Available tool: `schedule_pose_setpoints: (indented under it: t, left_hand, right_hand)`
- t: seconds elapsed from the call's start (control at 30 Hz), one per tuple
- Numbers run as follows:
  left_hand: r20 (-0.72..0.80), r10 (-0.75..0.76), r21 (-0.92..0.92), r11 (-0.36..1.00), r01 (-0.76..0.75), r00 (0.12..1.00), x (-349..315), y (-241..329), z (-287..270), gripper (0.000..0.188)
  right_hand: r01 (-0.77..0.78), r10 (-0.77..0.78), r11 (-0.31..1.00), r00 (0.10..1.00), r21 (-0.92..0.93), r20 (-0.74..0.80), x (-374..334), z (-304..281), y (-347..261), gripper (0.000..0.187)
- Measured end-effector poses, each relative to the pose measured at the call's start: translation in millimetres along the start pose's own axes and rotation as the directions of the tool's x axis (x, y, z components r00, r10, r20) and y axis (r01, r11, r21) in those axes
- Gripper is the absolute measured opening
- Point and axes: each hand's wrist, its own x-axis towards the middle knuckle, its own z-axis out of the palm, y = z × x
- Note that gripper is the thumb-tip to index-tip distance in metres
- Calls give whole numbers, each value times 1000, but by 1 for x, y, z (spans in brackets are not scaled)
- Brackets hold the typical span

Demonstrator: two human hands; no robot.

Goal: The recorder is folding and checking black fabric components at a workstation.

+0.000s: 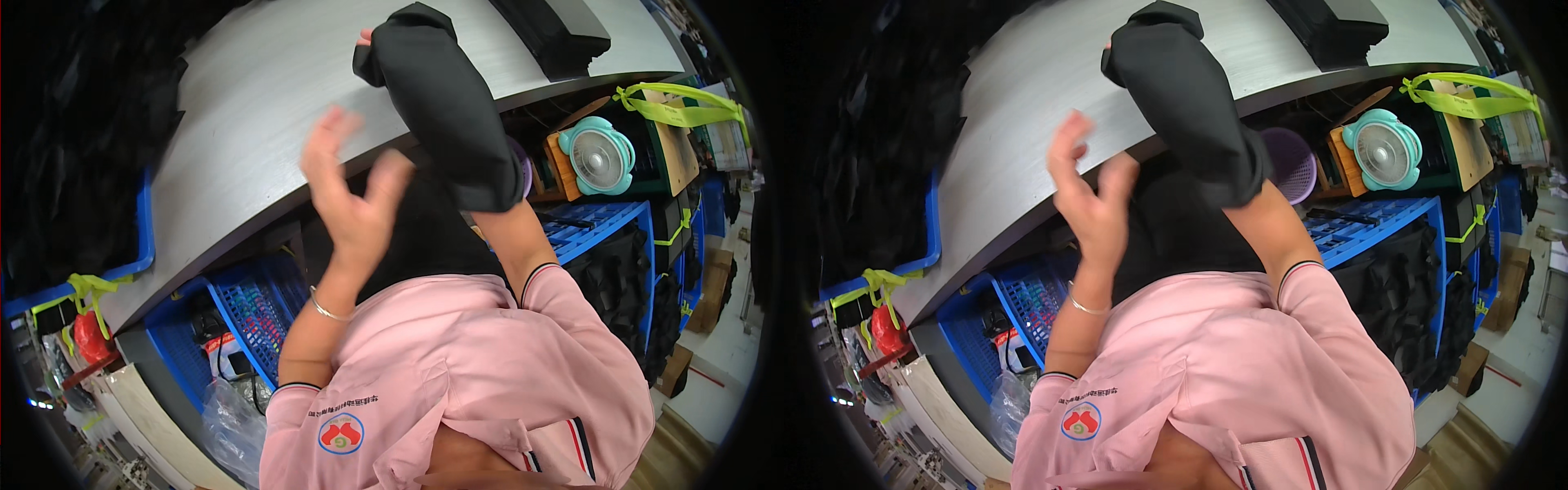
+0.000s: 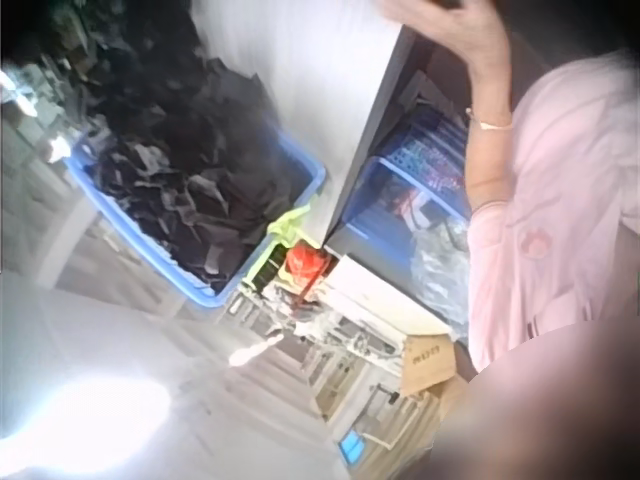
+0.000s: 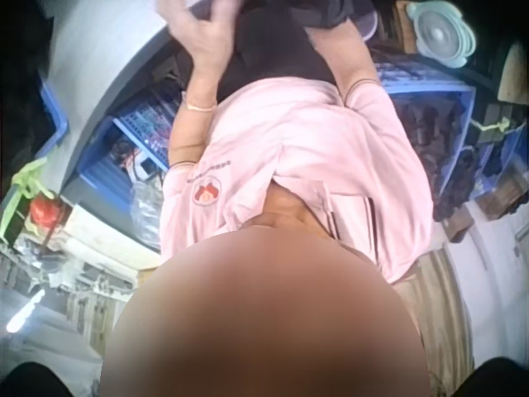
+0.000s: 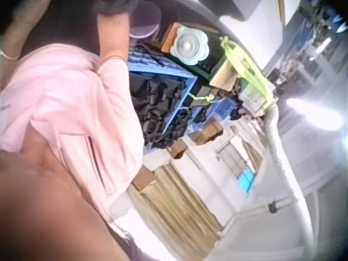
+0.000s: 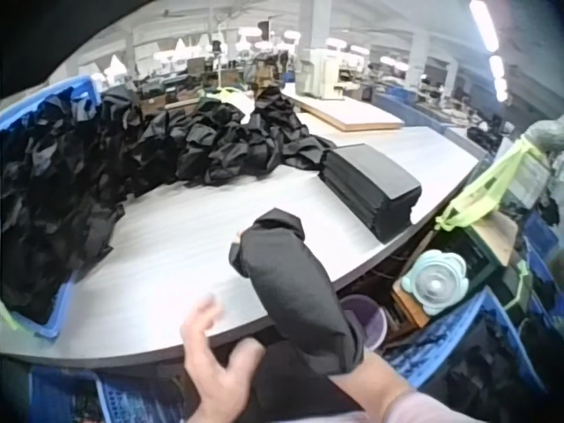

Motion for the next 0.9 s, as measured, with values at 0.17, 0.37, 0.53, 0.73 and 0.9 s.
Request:
schedule_pose_setpoints:
  t: [0.17, 0.37, 0.53, 0.73, 0.9]
  left_hand:
    - [285, 245, 37, 963, -266, 927, -31, 7, 15, 42]
    - [390, -405, -609, 561, 561, 827, -3, -26, 8, 10]
    - [40, -428, -657, 669, 346, 903, 56, -79, 13, 13]
    - [-236, -396, -403, 871, 282, 887, 112, -116, -36, 18]
    - [-293, -311, -592, 802, 85, 904, 130, -88, -92, 14]
  right_hand:
    - [16, -15, 998, 1000, 53, -18, 15, 3, 11, 40]
    - [27, -31, 996, 998, 86, 54, 24, 43, 35, 35]
    - [3, -16, 993, 995, 122, 103, -32, 84, 67, 40]
    - [-379, 437, 899, 791, -219, 428, -133, 29, 51, 41]
    - [-240, 346, 792, 934, -561, 88, -127, 0, 39, 53]
